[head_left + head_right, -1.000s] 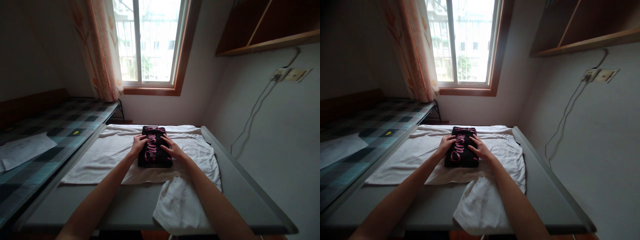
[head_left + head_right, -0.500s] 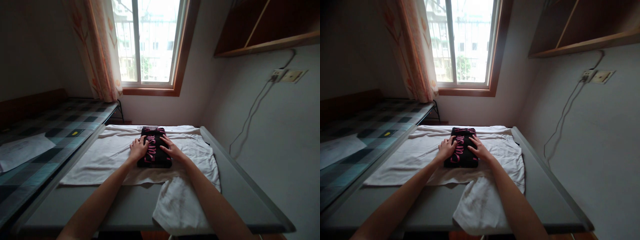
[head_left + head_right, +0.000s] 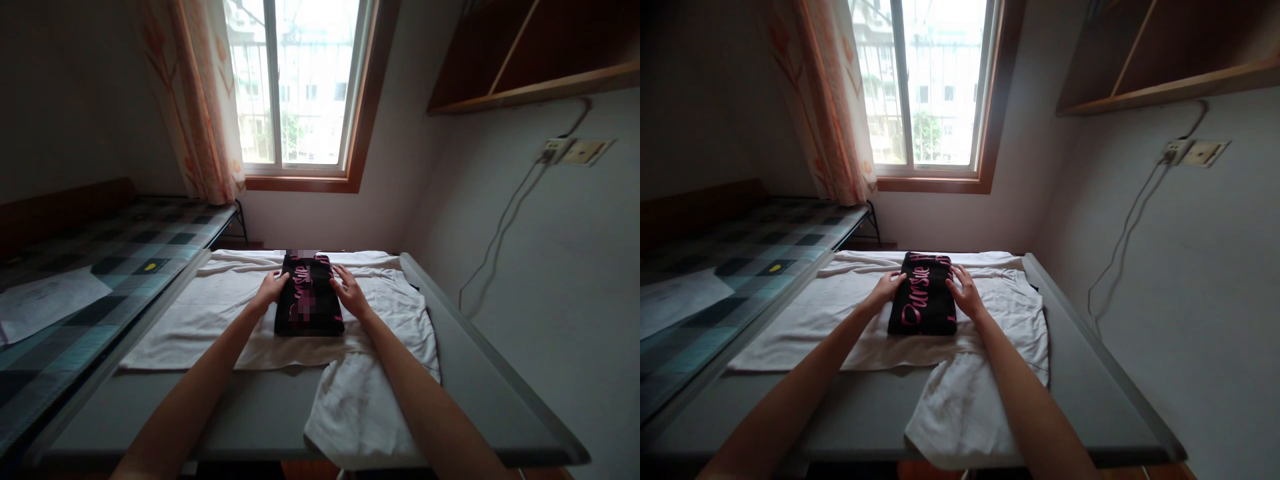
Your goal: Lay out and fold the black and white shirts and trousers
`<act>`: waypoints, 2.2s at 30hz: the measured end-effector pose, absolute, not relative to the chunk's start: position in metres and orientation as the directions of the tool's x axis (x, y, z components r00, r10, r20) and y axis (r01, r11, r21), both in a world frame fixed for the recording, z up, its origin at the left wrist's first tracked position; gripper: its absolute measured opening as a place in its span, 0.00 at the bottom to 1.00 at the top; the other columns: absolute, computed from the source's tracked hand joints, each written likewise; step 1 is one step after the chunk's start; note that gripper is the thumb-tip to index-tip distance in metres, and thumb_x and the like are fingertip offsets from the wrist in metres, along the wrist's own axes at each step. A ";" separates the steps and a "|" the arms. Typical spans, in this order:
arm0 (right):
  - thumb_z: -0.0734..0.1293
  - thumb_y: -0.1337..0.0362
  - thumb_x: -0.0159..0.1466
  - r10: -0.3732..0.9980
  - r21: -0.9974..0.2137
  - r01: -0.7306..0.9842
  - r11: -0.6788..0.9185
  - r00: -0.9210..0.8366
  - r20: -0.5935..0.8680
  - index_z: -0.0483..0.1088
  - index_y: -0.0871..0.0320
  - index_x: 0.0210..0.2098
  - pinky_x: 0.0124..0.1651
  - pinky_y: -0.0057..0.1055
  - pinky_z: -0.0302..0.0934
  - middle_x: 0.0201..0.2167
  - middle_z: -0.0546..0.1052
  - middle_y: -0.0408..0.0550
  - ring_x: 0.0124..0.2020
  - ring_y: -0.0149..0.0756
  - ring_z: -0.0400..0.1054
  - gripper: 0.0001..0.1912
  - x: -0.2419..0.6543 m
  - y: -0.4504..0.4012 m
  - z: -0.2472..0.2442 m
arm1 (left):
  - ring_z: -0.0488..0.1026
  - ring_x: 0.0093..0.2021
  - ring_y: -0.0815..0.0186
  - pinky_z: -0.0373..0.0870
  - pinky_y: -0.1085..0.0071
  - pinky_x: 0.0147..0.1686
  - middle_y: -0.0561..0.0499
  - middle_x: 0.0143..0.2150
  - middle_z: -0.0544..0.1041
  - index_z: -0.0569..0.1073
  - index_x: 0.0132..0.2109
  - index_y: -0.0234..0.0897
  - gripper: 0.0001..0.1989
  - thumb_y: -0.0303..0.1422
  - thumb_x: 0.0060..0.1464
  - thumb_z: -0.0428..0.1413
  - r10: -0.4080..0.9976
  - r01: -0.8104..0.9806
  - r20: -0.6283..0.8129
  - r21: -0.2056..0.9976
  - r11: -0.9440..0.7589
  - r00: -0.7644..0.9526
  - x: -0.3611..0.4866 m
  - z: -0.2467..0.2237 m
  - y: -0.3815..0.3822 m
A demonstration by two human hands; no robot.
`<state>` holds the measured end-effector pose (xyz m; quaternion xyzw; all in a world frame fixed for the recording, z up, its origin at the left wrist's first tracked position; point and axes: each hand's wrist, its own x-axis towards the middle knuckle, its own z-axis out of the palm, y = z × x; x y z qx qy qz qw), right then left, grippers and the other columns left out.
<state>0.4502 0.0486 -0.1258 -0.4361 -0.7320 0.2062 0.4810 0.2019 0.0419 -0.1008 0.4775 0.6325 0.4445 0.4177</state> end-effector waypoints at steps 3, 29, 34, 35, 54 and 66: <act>0.58 0.42 0.65 0.854 -0.752 0.421 0.507 -0.126 0.505 0.68 0.53 0.59 0.64 0.50 0.53 0.61 0.67 0.54 0.65 0.47 0.56 0.31 0.452 0.050 -0.126 | 0.79 0.35 0.59 0.73 0.69 0.30 0.42 0.37 0.81 0.74 0.46 0.32 0.22 0.46 0.52 0.60 0.986 -0.012 -0.168 0.986 0.168 -0.008 0.205 -0.094 0.035; 0.57 0.46 0.63 0.790 -0.854 0.351 0.384 0.354 0.501 0.67 0.62 0.57 0.51 0.49 0.64 0.53 0.71 0.64 0.51 0.49 0.67 0.32 0.478 0.069 -0.130 | 0.60 0.65 0.50 0.50 0.49 0.63 0.44 0.63 0.68 0.73 0.56 0.46 0.23 0.21 0.57 0.49 0.681 0.751 0.658 0.261 -0.606 0.321 0.236 -0.019 0.023; 0.59 0.52 0.62 0.786 -0.817 0.427 0.389 0.309 0.535 0.70 0.60 0.52 0.49 0.47 0.65 0.48 0.73 0.60 0.46 0.46 0.68 0.25 0.477 0.063 -0.126 | 0.62 0.64 0.52 0.54 0.52 0.62 0.45 0.62 0.69 0.73 0.56 0.49 0.24 0.22 0.58 0.47 0.750 0.727 0.473 0.281 -0.626 0.463 0.244 -0.099 0.003; 0.60 0.53 0.62 0.788 -0.788 0.460 0.409 0.257 0.559 0.71 0.59 0.51 0.51 0.47 0.65 0.47 0.72 0.59 0.47 0.46 0.67 0.24 0.476 0.060 -0.124 | 0.62 0.64 0.53 0.55 0.53 0.62 0.46 0.63 0.68 0.71 0.58 0.49 0.25 0.22 0.58 0.47 0.752 0.728 0.468 0.281 -0.625 0.465 0.241 -0.106 0.001; 0.68 0.74 0.49 0.653 -0.119 0.749 0.652 -0.474 0.591 0.66 0.56 0.51 0.60 0.48 0.52 0.58 0.59 0.58 0.61 0.51 0.51 0.29 0.466 0.028 -0.111 | 0.66 0.57 0.53 0.57 0.52 0.60 0.43 0.57 0.71 0.66 0.63 0.42 0.29 0.23 0.55 0.50 0.610 0.808 0.571 -0.177 -0.562 0.549 0.161 -0.101 0.004; 0.67 0.72 0.57 0.602 -0.142 0.761 0.633 -0.368 0.709 0.73 0.54 0.41 0.56 0.46 0.57 0.51 0.64 0.54 0.53 0.48 0.58 0.13 0.466 0.028 -0.107 | 0.59 0.62 0.52 0.61 0.52 0.58 0.42 0.57 0.65 0.74 0.50 0.44 0.16 0.25 0.57 0.53 0.488 0.768 0.673 -0.190 -0.611 0.555 0.156 -0.115 0.013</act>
